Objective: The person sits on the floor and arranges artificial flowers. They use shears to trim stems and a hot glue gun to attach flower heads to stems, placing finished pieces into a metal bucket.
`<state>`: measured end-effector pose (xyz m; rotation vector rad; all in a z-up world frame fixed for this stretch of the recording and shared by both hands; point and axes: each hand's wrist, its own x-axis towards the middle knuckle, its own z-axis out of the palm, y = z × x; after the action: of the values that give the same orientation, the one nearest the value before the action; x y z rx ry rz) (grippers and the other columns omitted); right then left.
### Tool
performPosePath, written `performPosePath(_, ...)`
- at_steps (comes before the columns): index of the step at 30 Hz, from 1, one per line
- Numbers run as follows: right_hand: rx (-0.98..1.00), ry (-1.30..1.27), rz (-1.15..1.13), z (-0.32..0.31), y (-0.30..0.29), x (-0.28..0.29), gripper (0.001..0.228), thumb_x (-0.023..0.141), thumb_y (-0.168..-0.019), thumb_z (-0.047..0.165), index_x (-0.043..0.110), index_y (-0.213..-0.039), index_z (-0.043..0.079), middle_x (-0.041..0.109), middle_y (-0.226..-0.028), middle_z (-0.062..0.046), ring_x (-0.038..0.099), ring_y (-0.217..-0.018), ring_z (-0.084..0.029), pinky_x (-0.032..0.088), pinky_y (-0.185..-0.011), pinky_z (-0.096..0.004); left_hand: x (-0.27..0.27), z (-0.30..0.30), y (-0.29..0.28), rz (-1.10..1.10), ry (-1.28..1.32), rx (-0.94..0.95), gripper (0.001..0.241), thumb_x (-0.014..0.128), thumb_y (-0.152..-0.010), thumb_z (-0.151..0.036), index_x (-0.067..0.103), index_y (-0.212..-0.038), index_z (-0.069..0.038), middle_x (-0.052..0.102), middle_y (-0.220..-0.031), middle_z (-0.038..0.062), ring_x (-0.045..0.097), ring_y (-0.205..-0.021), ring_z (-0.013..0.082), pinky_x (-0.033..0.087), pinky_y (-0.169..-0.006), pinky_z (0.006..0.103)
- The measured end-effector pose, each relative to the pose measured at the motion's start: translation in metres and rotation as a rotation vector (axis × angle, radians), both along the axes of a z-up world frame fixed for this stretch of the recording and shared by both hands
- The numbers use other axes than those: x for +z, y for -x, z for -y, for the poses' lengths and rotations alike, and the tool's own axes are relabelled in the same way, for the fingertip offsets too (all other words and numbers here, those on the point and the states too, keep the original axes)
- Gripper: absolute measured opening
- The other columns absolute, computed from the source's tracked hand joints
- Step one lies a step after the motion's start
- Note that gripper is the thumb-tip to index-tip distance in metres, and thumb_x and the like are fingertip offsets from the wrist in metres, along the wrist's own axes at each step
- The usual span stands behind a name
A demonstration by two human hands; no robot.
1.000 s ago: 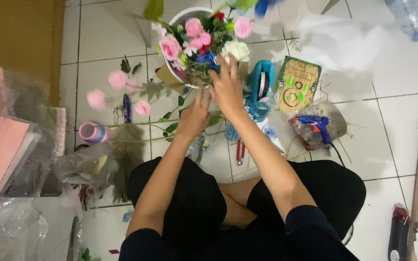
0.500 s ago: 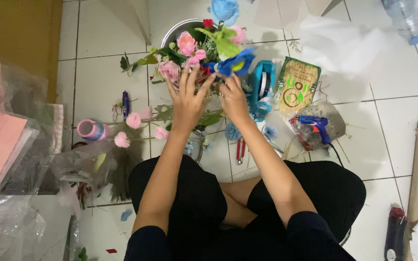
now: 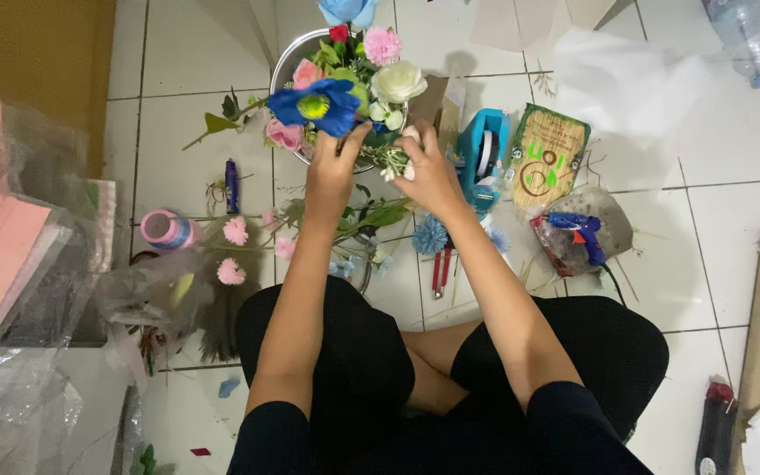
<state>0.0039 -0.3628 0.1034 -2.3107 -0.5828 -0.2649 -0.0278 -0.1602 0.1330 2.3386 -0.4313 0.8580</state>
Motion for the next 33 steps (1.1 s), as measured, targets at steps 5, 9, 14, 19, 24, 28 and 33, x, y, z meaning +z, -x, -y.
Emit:
performPosePath(5,-0.092,-0.117,0.054,-0.013,-0.006,-0.035,0.05,0.083,-0.068,0.007,0.062,-0.113,0.006,0.055,-0.139,-0.023,0.063,-0.113,-0.044,0.055,-0.088,-0.045,0.006,-0.002,0.001,-0.032,-0.042,0.015,0.068,0.057,-0.08,0.019,0.066,-0.138,-0.016,0.059,-0.132,0.014,0.061,-0.122,0.0361,0.054,-0.096,0.0459)
performPosePath(9,-0.209,-0.842,-0.703,-0.025,-0.014,-0.074,0.036,0.058,-0.083,-0.008,0.06,-0.116,0.005,0.058,-0.084,-0.019,0.062,-0.064,-0.03,0.049,-0.051,-0.038,0.008,0.0,0.004,-0.053,0.002,-0.033,0.065,0.058,-0.079,0.017,0.065,-0.136,-0.015,0.057,-0.14,0.016,0.061,-0.127,0.0344,0.055,-0.098,0.0416)
performPosePath(14,-0.209,-1.01,-0.449,-0.028,-0.032,-0.114,0.015,0.062,-0.091,-0.007,0.068,-0.102,0.0,0.069,-0.087,-0.005,0.064,-0.068,-0.013,0.052,-0.056,-0.025,0.01,0.005,0.003,0.007,-0.051,-0.117,0.056,0.061,-0.085,0.01,0.066,-0.134,-0.017,0.056,-0.143,0.014,0.059,-0.133,0.0328,0.053,-0.106,0.0391)
performPosePath(19,-0.316,-1.02,-0.343,-0.029,-0.039,-0.114,0.012,0.066,-0.097,0.001,0.068,-0.108,0.001,0.068,-0.099,-0.007,0.066,-0.08,-0.014,0.054,-0.065,-0.026,0.007,0.007,0.003,-0.068,-0.062,-0.186,0.055,0.06,-0.083,0.009,0.069,-0.133,-0.014,0.059,-0.141,0.015,0.06,-0.131,0.0326,0.054,-0.103,0.0383)
performPosePath(24,-0.395,-0.352,0.288,-0.019,-0.041,-0.041,0.057,0.073,-0.092,0.001,0.051,-0.144,0.008,0.053,-0.141,-0.01,0.053,-0.131,-0.026,0.048,-0.107,-0.044,0.005,0.0,0.0,0.009,-0.03,-0.196,0.038,0.064,-0.088,0.002,0.071,-0.124,-0.011,0.06,-0.141,0.014,0.062,-0.131,0.0314,0.054,-0.106,0.0386)
performPosePath(28,-0.022,-0.384,0.162,-0.032,-0.061,0.025,0.064,0.071,-0.089,0.003,0.05,-0.148,0.016,0.031,-0.159,-0.019,0.044,-0.142,-0.036,0.058,-0.095,-0.043,0.008,-0.005,-0.006,0.021,-0.037,-0.209,0.03,0.065,-0.093,0.0,0.07,-0.121,-0.008,0.06,-0.142,0.012,0.062,-0.13,0.031,0.054,-0.105,0.0377)
performPosePath(33,-0.1,0.064,0.208,-0.048,-0.103,0.063,0.051,0.078,-0.086,0.006,0.061,-0.132,0.018,0.053,-0.138,-0.008,0.059,-0.116,-0.039,0.055,-0.09,-0.048,0.029,-0.014,-0.015,-0.026,-0.079,-0.224,0.033,0.062,-0.095,-0.001,0.071,-0.125,-0.01,0.061,-0.141,0.012,0.062,-0.13,0.0305,0.053,-0.107,0.0381)
